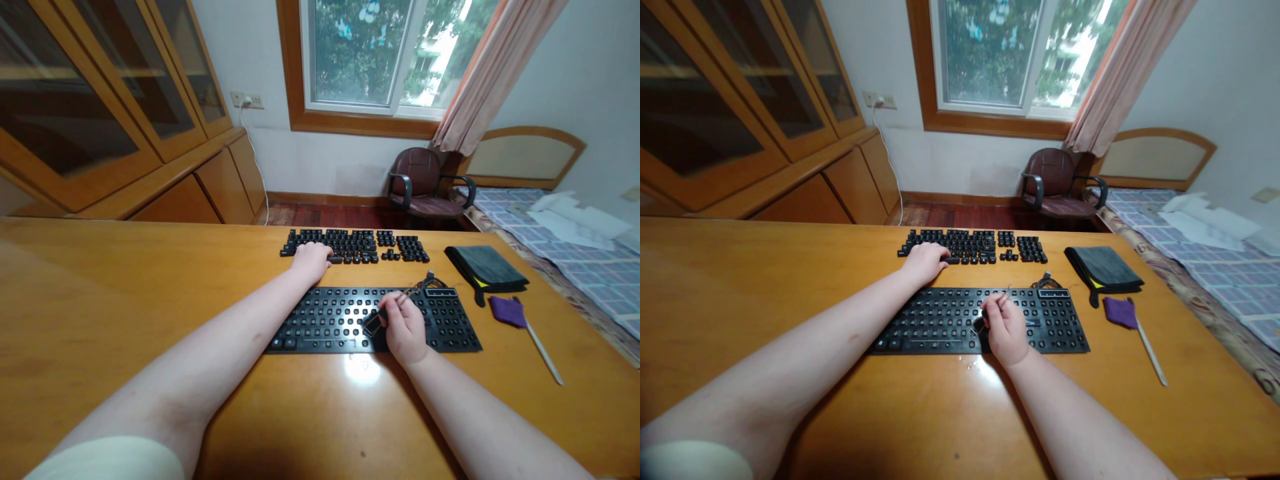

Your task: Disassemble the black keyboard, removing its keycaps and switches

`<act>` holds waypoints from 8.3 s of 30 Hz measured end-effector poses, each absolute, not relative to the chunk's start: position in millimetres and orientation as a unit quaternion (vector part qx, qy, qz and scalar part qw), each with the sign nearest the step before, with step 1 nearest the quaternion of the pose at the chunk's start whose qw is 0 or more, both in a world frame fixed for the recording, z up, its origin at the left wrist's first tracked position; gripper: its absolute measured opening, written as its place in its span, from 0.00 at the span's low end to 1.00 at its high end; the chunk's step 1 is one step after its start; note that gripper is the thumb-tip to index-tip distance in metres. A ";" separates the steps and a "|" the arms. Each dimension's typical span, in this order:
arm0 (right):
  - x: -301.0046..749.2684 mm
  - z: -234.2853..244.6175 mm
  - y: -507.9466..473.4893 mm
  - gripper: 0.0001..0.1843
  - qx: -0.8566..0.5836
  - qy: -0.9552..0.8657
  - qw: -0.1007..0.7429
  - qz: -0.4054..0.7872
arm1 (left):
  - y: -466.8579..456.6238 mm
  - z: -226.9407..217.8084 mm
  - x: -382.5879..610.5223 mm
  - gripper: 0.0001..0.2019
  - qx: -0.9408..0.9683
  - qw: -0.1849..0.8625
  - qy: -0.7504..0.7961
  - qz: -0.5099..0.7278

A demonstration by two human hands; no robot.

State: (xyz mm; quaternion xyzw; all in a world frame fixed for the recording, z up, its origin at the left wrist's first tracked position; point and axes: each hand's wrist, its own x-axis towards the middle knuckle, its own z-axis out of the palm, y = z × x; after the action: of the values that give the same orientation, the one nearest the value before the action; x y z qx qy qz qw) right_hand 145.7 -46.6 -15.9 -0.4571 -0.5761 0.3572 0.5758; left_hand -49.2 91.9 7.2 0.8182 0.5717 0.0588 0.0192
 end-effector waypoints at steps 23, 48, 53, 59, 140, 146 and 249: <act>145.4 -15.3 -46.6 0.15 -0.474 -0.567 0.570 0.360 | -89.2 17.4 -76.9 0.16 0.892 0.040 0.448 0.045; 144.6 -15.1 -46.3 0.14 -0.474 -0.562 0.578 0.354 | -99.0 14.3 -102.5 0.11 0.865 0.046 0.498 0.046; 145.5 -14.6 -47.2 0.14 -0.473 -0.580 0.568 0.342 | -99.8 14.8 -100.0 0.09 0.869 0.038 0.491 0.052; 147.1 -11.0 -48.1 0.13 -0.452 -0.691 0.480 0.296 | -97.7 14.4 -99.2 0.07 0.867 0.034 0.491 0.074; 101.6 0.1 -68.6 0.07 -0.420 -0.793 0.319 0.306 | -69.5 3.2 -105.4 0.14 0.850 0.272 0.415 0.176; 99.2 -9.1 -68.6 0.09 -0.459 -0.749 0.319 0.356 | -70.6 4.5 -103.5 0.17 0.843 0.276 0.427 0.176; 92.1 4.3 -84.5 0.09 -0.285 -0.881 0.371 0.064 | -70.4 -1.6 -95.5 0.11 0.854 0.274 0.381 0.223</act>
State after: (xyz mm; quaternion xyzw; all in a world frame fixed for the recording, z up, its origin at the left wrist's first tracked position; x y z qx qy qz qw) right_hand 92.1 -84.5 4.3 -0.2853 -0.8815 0.0637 0.3708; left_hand -95.5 -70.4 -1.6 0.8542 0.3814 0.2233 0.2738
